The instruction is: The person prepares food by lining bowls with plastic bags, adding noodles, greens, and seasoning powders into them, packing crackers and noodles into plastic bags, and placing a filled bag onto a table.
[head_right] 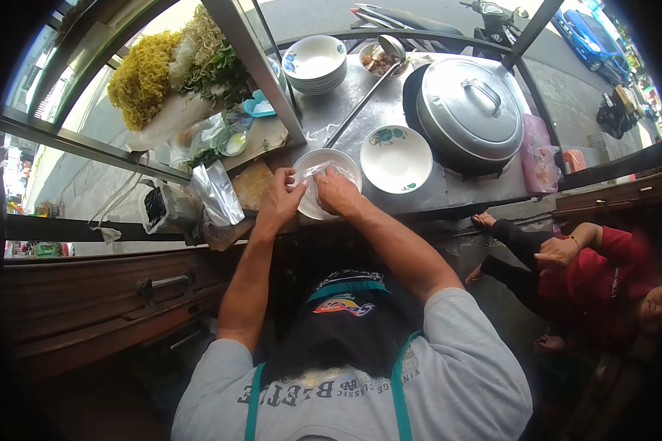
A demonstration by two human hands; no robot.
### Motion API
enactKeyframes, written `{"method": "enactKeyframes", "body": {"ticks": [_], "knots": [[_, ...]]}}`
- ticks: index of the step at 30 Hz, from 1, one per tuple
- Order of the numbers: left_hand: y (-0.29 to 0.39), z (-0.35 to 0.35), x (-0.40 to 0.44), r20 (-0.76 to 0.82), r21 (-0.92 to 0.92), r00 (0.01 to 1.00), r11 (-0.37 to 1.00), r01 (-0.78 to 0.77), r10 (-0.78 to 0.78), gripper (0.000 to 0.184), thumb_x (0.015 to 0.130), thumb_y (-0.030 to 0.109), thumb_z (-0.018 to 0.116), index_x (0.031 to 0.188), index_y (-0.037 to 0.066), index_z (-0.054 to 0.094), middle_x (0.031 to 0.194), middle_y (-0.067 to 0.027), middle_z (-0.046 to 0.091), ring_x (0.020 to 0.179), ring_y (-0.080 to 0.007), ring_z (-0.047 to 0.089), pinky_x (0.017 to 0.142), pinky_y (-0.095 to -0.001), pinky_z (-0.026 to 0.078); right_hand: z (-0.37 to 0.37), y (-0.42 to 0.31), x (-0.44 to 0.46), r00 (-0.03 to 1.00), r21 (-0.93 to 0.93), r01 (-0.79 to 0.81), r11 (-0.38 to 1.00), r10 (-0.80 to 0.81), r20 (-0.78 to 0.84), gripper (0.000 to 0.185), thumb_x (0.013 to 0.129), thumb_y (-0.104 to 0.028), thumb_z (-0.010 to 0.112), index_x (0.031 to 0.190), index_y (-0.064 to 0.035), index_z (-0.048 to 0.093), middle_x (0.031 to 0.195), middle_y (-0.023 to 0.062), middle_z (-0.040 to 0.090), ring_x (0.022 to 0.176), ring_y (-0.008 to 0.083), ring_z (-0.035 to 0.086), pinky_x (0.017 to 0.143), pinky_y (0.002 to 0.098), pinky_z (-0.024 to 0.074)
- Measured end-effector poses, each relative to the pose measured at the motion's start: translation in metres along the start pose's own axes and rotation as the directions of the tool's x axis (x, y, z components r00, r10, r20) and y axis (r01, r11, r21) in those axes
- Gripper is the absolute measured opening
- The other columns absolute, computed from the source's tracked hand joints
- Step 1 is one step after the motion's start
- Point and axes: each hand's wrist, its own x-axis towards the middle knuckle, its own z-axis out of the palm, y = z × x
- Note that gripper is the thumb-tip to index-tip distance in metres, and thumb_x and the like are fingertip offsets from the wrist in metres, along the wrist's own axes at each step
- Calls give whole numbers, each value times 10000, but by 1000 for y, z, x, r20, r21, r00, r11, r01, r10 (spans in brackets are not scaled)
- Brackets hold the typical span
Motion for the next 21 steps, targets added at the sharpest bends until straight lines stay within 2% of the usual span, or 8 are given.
{"method": "enactKeyframes", "body": {"ticks": [2,5,6,11,13,17,20,21], "knots": [[19,-36,-25,-206,-55,977,996,-64,51,305,861,223,701,1019,-8,578,929,-155,623,823,-353,615,778,-430,505,-7,3,-6,998,14,39,999,-38,-45,270,810,-111,611,1038,34,591,972,279,603,893,446,638,815,496,522],[-26,-84,-53,-586,194,808,979,66,62,342,841,221,724,1047,2,560,1008,-171,592,966,-348,590,856,-427,480,-37,-20,-14,972,105,49,993,-23,-232,136,789,-31,564,898,30,620,857,246,630,857,424,629,805,484,506],[-45,-95,-58,-613,237,790,960,147,30,361,836,236,729,1055,6,557,1035,-178,581,1003,-355,572,877,-434,467,-49,-30,-17,958,131,62,989,-22,-287,143,792,-26,559,911,22,621,870,233,634,845,415,626,794,482,503],[-89,-99,-53,-560,356,815,844,402,-151,433,821,314,737,1084,28,546,1148,-193,550,1139,-393,502,939,-488,418,-55,-81,-12,950,333,89,939,21,-311,129,839,-61,568,943,0,615,912,200,648,860,387,630,785,454,498],[-112,-102,-48,-568,363,814,850,382,-123,335,839,282,692,1010,19,574,1073,-210,578,1046,-409,548,877,-483,442,-36,-98,-1,974,373,106,922,-20,-227,158,877,-124,577,975,-6,617,938,199,655,876,379,641,791,437,507],[-96,-104,-53,-627,264,779,943,204,7,251,860,212,640,902,-24,565,956,-236,580,922,-436,571,794,-485,444,-14,-139,28,994,589,-80,804,20,108,355,925,-272,615,1120,24,615,1010,222,657,910,349,659,810,398,515],[-52,-89,-72,-552,153,830,988,5,81,228,868,156,618,942,-46,543,1010,-239,573,983,-433,556,847,-480,439,17,-161,59,984,721,-179,670,107,145,481,911,-325,655,1193,57,580,1029,230,680,948,276,674,807,358,515],[-48,-80,-74,-551,137,823,988,-72,137,233,870,151,615,970,-48,545,1033,-238,572,1009,-429,551,874,-477,435,22,-162,66,985,671,-158,724,72,155,568,903,-373,676,1211,86,544,1009,227,678,889,242,659,767,353,511]]}}
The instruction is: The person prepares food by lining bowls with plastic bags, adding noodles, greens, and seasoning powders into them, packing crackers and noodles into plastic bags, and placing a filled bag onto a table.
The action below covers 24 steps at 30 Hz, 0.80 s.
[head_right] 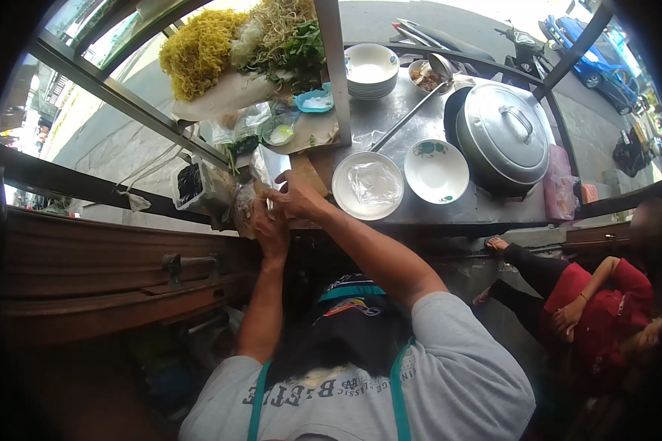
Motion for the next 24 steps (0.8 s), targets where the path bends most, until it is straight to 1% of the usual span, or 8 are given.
{"method": "enactKeyframes", "body": {"ticks": [2,5,7,9,12,13,18,24], "knots": [[-2,8,-11,-23,-109,994,988,-110,108,252,875,141,609,1024,-53,548,1078,-235,569,1062,-421,542,926,-470,428,16,13,21,995,-71,69,995,-74,-68,521,909,-403,677,1142,54,588,929,162,673,796,181,616,705,339,491],[-15,4,-18,12,-509,989,851,130,-145,337,958,319,565,1090,10,579,1164,-177,584,1138,-331,554,980,-405,433,8,14,24,998,-6,57,998,-57,-22,428,941,-355,624,1096,43,602,902,167,665,788,239,614,700,390,474],[-21,-3,-18,165,-813,909,469,344,-382,402,976,418,545,1131,50,587,1199,-136,590,1152,-300,563,982,-380,443,5,3,18,998,90,35,995,-39,42,364,955,-328,606,1054,22,618,884,158,660,776,235,602,702,389,470],[-32,-17,-10,524,-841,703,-159,518,-480,441,973,463,541,1197,84,575,1247,-83,589,1178,-277,563,994,-365,450,2,-13,10,990,31,100,994,-103,92,293,961,-273,588,1034,8,627,880,163,662,792,260,619,729,395,476],[-64,-9,2,745,-585,666,-443,679,38,462,962,475,556,1224,95,553,1214,-51,612,1092,-230,617,940,-383,499,24,11,18,958,-50,249,967,-238,160,248,956,-204,573,1029,28,620,867,115,661,810,172,613,721,349,474],[-60,-6,2,749,-652,643,-354,671,-162,440,965,428,567,1265,107,543,1140,-51,656,1038,-212,647,904,-381,526,20,11,13,952,-131,286,949,-266,150,242,939,-185,571,1030,36,614,900,156,668,849,227,641,763,356,478],[-66,-4,21,637,-765,670,-204,611,-381,308,917,320,633,1148,120,595,991,-42,669,935,-210,658,810,-375,551,-4,-20,-3,950,-398,240,885,-298,-89,321,947,-331,595,962,-14,646,829,214,649,812,407,626,723,455,477],[-107,4,36,337,-691,574,218,689,-746,291,856,264,673,1013,25,622,837,-68,637,685,-231,641,602,-377,534,-54,10,2,877,79,220,972,-161,-453,312,1012,-264,529,839,-5,557,692,54,586,638,130,521,596,308,438]]}}
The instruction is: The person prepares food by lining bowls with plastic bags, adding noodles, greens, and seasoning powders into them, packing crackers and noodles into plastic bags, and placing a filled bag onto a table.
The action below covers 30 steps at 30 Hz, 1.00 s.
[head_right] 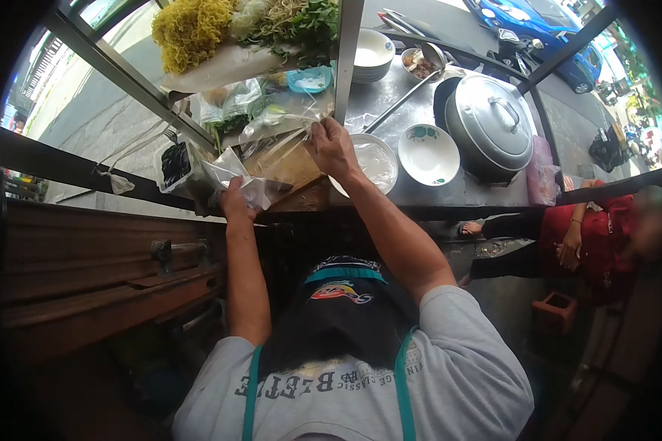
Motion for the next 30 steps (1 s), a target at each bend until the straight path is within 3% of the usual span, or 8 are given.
{"method": "enactKeyframes", "body": {"ticks": [2,6,9,15,18,19,22,30], "knots": [[-1,6,19,-84,188,981,970,-157,175,380,847,287,675,1074,-13,620,863,-76,647,683,-239,636,622,-395,537,-19,3,4,998,214,-23,977,34,-48,259,1029,-244,503,883,-37,557,726,15,587,645,99,524,574,260,429],[33,49,-54,10,696,835,596,-401,550,790,879,263,626,1495,-53,248,1496,-245,358,1364,-352,403,1119,-434,334,-56,-16,-3,994,262,-86,961,65,87,233,1031,-267,506,934,-63,562,806,13,613,680,76,561,585,234,451],[30,55,-87,268,487,380,216,-846,885,880,894,294,634,1536,-25,124,1582,-239,179,1466,-353,212,1186,-457,192,-68,-28,-12,974,398,-149,905,66,215,211,1023,-261,519,960,-65,568,841,20,623,725,89,587,626,241,469],[53,133,-98,718,14,461,652,-758,521,905,896,369,685,1531,-14,165,1564,-232,240,1440,-332,275,1185,-463,196,-89,-68,-43,854,573,-373,730,28,520,209,999,-226,547,1053,-27,581,932,75,628,810,156,601,710,297,489],[49,153,-93,938,-44,343,999,-6,43,847,903,396,687,1513,3,250,1481,-222,400,1363,-294,411,1148,-437,293,-112,-64,-52,831,596,-395,700,-5,556,213,991,-243,564,1034,-35,589,909,66,629,794,154,604,692,292,494],[37,156,-105,918,-23,396,999,32,8,711,910,406,685,1434,11,414,1227,-184,632,1165,-236,591,1020,-377,436,-123,-61,-50,854,562,-377,736,42,518,211,990,-246,565,1031,-41,591,897,57,629,781,143,606,679,282,495],[25,172,-119,787,211,609,971,-114,-100,287,947,330,664,964,46,622,639,16,569,481,-51,474,647,-245,498,-163,-36,-59,919,437,-327,838,174,353,198,993,-256,557,1026,-66,602,853,16,631,726,91,613,633,243,503],[27,223,-139,803,542,500,748,-384,-326,279,933,326,688,943,51,647,763,5,615,518,-27,492,566,-255,518,-270,-23,-51,919,355,-257,899,114,377,661,953,-550,546,1359,-33,472,1295,146,564,1159,220,570,981,390,476]]}}
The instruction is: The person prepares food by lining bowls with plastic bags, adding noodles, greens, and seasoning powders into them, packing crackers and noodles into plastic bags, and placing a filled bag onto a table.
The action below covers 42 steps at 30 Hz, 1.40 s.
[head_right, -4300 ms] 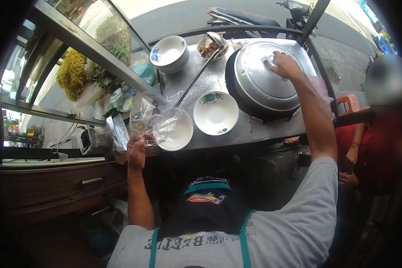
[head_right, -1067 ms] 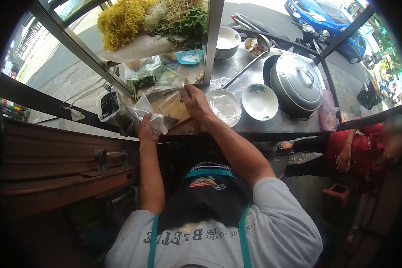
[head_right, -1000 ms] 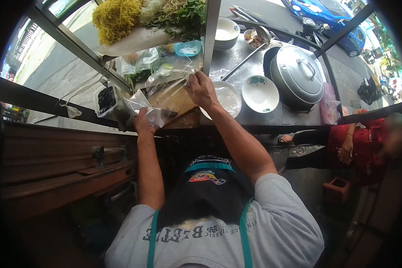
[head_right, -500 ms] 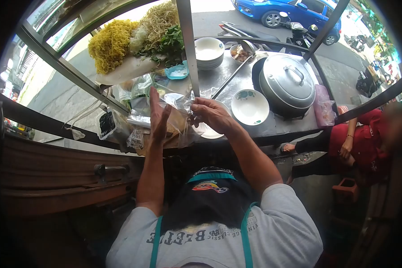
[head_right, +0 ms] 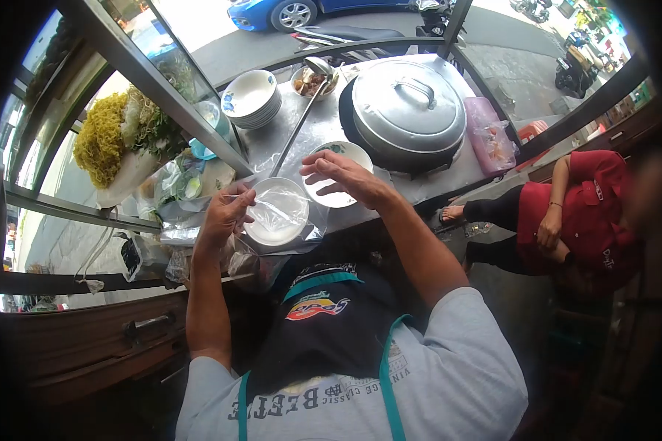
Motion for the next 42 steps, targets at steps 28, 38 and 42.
{"method": "enactKeyframes", "body": {"ticks": [28,38,42], "knots": [[12,29,32,-321,708,730,665,-237,603,448,897,339,714,1141,-2,556,1050,-157,607,1029,-257,582,894,-387,475,-5,28,27,977,226,133,965,-89,-194,231,1022,-280,550,932,-68,529,737,-12,514,645,71,481,608,242,419],[-18,84,2,-94,-221,956,930,-292,278,199,998,208,590,1065,23,560,1021,-67,622,974,-135,600,901,-283,486,42,2,6,998,-32,1,999,1,57,177,969,-182,636,904,-92,498,776,-31,506,696,56,458,655,230,412],[-23,73,-12,-60,-458,966,853,-252,253,160,1008,215,564,1015,57,550,1114,-102,629,1003,-161,629,959,-339,506,21,13,11,988,-85,76,994,-86,-127,132,961,-102,579,866,-80,489,755,-28,502,670,60,455,610,220,398]]}}
